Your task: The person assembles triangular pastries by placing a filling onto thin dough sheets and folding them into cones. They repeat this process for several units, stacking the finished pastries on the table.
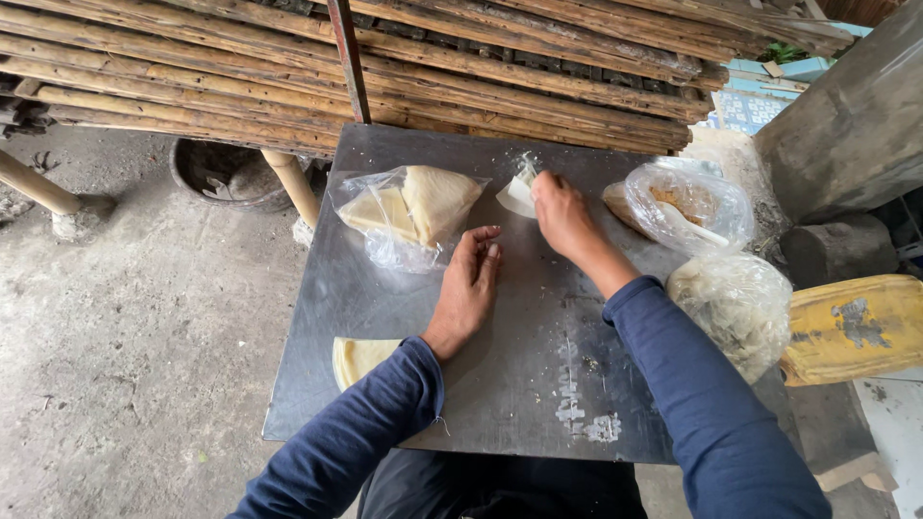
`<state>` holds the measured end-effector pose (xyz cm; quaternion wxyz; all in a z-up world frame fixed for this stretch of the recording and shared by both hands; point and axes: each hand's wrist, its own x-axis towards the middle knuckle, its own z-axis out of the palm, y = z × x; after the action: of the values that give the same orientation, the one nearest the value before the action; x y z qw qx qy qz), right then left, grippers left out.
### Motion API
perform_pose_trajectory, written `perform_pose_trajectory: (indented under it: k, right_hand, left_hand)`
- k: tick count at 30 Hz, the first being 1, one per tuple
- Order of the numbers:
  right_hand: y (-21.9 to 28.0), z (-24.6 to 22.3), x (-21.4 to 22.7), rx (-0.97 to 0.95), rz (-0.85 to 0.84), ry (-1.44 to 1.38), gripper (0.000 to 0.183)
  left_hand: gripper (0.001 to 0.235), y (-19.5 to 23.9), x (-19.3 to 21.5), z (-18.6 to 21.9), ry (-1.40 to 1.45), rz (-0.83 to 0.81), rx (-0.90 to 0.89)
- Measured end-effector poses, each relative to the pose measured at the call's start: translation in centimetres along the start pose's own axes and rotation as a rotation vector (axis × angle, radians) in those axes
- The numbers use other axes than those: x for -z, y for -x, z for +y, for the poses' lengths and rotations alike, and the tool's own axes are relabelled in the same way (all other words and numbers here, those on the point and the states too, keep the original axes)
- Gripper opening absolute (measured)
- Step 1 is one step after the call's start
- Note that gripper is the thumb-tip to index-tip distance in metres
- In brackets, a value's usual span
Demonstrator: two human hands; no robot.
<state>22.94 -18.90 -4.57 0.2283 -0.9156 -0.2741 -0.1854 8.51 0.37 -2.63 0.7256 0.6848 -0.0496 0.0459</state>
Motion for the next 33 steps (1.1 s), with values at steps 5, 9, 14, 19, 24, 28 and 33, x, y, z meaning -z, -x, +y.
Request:
perform_pose_trajectory:
  k: [5, 9, 14, 19, 24, 28, 33]
  right_hand:
    - [-2.0, 4.6, -0.6, -0.257, 0.087, -0.176, 0.006]
    - [-3.4, 6.9, -0.2, -0.289, 0.185, -0.095, 0.005]
    - [-6.3, 6.3, 2.8, -0.264, 0.224, 0.013, 0.005]
    - [-4.8, 1.6, 8.5, 0.01, 0.187, 0.079, 0.002]
    - [5.1, -5.6, 9.8, 0.115, -0.158, 0.301, 0.004]
    - [11.5, -11.1, 10.4, 0.459, -0.079, 0.322, 0.02]
    - [12.9, -13.8, 11.9, 0.501, -0.085, 0.315, 0.022]
  left_hand:
    - [0.028, 0.0, 0.0, 0.2, -0.008, -0.001, 0.001]
    - [0.029, 0.0, -0.1, 0.3, -0.012, -0.005, -0.011]
    - [0.029, 0.2, 0.1, 1.0, -0.024, -0.005, 0.034]
    - [0.027, 0.0, 0.1, 0.0, 0.1, -0.073, 0.116]
    - [0.028, 0.2, -0.1, 0.6, 0.248, -0.186, 0.359]
    - [0.03, 1.1, -0.1, 2.9, 0.004, -0.188, 0.378]
    - [0.036, 2.0, -0.2, 4.6, -0.301, -0.216, 0.241]
